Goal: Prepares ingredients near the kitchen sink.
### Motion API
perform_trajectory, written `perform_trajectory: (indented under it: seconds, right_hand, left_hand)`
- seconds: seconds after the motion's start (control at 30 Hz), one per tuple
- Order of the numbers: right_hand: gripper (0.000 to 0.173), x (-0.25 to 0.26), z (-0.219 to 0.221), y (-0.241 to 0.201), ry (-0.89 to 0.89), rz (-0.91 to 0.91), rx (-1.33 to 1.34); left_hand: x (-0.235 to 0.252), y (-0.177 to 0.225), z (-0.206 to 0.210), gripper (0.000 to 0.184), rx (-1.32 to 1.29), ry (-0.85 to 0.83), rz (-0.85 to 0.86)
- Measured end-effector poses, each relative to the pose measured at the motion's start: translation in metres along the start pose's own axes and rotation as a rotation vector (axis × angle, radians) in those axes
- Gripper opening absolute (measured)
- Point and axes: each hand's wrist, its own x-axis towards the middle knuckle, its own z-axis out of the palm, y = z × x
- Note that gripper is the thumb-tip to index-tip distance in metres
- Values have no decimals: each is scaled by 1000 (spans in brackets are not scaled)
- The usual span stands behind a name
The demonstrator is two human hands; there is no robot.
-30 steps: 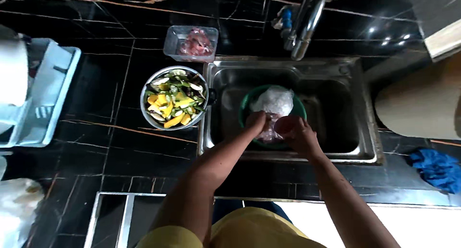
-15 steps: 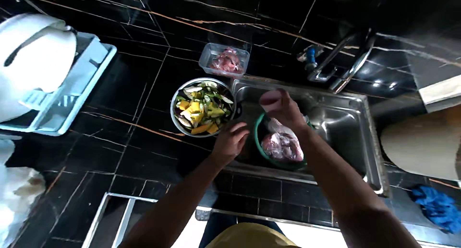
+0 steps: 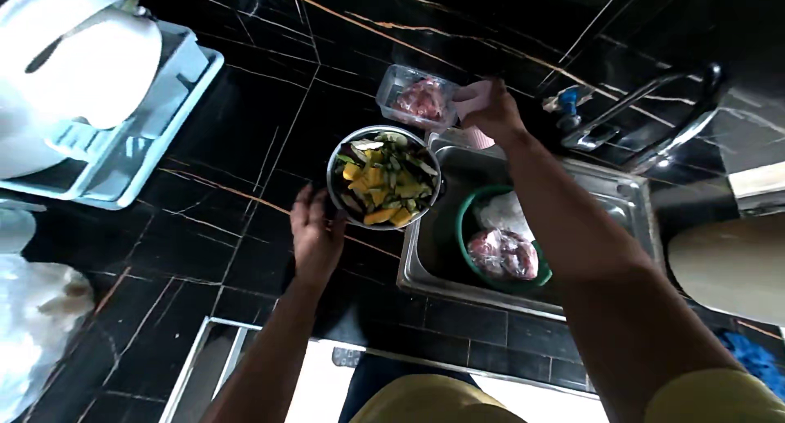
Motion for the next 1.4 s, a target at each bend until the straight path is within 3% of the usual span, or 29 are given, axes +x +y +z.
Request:
perform_trajectory:
  seconds: [0.1, 0.17, 0.27, 0.37, 0.7, 0.8, 0.9, 1.07, 1.13, 1.27, 1.4]
  right_hand:
    - [101, -21, 7, -6, -105, -105, 38]
    - [100, -43, 10, -17, -185, -103, -162]
    - [92, -75, 13, -39, -276, -154, -503]
    - [82, -98, 17, -52, -269, -278, -671]
    - [89, -120, 19, -84, -32, -509, -801]
    - [84, -120, 10, -57, 9, -466, -671]
    - [89, -127, -2, -17, -21, -317, -486]
    - [94, -163, -8, 52, 10, -149, -219]
    - [99, -179, -5, 76, 52, -117, -164]
    - [101, -209, -6, 109, 48, 49, -48]
    - [98, -232, -3, 135, 87, 104, 56]
  left_hand:
    - [4, 11, 29, 71, 148, -50, 216]
    - [11, 22, 52, 78, 233, -121, 276]
    - [30, 36, 76, 73, 284, -188, 274]
    - [48, 48, 86, 64, 314, -238, 214]
    - [75, 82, 78, 49, 376, -359, 96]
    - [81, 90, 65, 40, 326, -372, 96]
    - [71, 109, 63, 52, 322, -395, 140]
    - [37, 111, 107, 44, 460, -449, 575]
    - [38, 104, 120, 40, 557, -492, 674]
    - [42, 92, 122, 33, 567, -424, 685]
    - [41, 88, 122, 28, 451, -284, 660]
